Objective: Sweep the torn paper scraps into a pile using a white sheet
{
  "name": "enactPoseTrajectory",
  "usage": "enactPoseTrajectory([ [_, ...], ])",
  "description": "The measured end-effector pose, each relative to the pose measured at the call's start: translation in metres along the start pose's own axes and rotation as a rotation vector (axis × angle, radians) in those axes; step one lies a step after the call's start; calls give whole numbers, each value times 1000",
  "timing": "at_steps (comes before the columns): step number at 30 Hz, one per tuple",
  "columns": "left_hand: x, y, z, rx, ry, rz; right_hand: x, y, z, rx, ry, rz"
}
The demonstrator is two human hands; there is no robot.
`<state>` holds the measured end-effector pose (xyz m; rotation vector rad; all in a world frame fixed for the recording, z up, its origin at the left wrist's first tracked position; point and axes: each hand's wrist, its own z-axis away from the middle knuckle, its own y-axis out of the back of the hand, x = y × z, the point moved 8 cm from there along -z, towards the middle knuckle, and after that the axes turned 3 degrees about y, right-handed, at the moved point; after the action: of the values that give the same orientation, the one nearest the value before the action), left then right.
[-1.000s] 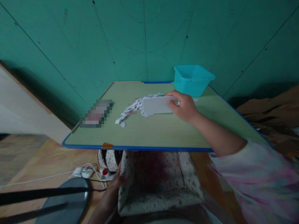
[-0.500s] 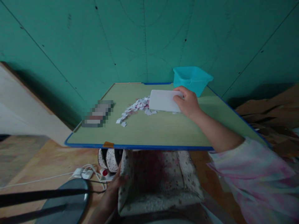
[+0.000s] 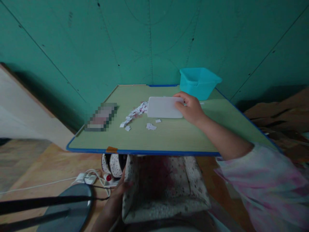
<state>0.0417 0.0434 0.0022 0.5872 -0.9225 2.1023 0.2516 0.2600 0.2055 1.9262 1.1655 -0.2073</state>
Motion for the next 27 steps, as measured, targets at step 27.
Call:
enactPoseTrajectory([
  [27, 11, -1, -14, -1, -10, -29, 3, -7, 2, -87, -111, -59],
])
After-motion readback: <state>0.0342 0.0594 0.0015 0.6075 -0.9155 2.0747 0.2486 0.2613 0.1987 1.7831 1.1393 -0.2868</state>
